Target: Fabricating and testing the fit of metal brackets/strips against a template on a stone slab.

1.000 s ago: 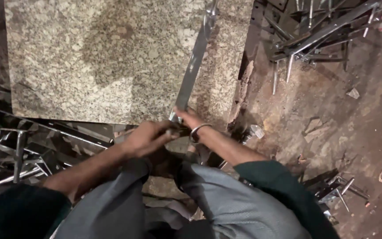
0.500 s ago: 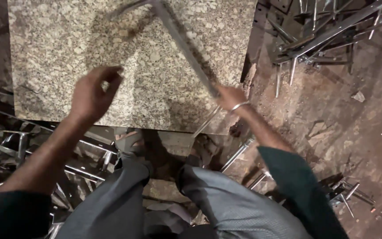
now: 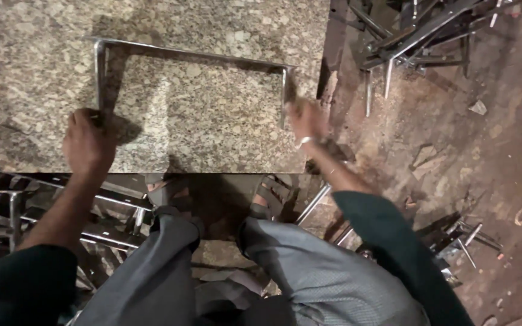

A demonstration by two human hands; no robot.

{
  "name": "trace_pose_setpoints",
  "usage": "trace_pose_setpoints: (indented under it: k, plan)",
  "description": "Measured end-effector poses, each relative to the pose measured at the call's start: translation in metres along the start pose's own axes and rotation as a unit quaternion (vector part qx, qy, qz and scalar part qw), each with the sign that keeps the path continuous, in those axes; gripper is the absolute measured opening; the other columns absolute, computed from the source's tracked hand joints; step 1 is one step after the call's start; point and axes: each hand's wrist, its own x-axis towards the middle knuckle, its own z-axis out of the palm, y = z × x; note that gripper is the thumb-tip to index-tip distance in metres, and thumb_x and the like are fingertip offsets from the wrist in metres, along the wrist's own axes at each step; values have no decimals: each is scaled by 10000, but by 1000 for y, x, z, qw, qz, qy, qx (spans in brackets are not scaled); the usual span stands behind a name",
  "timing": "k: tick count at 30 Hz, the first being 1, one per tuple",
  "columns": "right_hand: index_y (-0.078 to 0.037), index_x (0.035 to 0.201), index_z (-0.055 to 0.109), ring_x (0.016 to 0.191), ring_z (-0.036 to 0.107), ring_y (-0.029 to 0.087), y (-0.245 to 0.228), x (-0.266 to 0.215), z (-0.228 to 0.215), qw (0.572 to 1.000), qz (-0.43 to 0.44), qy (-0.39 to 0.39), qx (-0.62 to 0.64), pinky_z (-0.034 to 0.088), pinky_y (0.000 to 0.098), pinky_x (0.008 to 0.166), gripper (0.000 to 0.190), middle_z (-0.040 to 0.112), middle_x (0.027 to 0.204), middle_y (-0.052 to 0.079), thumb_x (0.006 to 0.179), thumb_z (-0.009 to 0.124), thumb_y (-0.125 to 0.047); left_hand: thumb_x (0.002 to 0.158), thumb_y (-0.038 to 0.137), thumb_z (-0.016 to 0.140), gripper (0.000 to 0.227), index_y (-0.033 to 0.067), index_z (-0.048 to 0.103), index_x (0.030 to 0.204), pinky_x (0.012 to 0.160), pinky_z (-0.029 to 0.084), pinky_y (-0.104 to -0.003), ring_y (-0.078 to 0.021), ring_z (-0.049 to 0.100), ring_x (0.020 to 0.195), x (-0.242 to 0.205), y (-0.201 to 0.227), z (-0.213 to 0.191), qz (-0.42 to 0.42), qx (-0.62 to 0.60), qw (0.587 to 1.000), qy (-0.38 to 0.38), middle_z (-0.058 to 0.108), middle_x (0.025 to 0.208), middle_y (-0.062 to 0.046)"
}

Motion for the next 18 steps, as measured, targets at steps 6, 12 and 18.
trace_pose_setpoints:
  k: [6,12,18]
  plan:
    - [-162,1191,626,741,673,208,-2,-14,31,996,-27,77,46,533,398,597,250,719,913,42,955,698,-196,1185,349,567,381,-4,579,1041,813,503,-624,-518,660,932,20,-10,7,-30,51,992,-110,688,975,-282]
    - [-145,1412,621,1082,666,292,24,61,-7,971,-223,85,-6,577,453,908,503,702,1187,108,916,693,-101,1105,325,619,327,-1,590,1102,776,492,-617,-516,656,902,26,14,16,-20,39,997,-69,690,993,-294]
    - [-21,1511,438,1262,534,370,-12,-18,-19,964,-241,109,-34,479,496,1032,692,522,1440,208,923,726,-246,1126,173,579,341,-18,548,1407,897,485,-564,-431,654,1081,10,-12,24,38,8,999,-3,670,1187,-256]
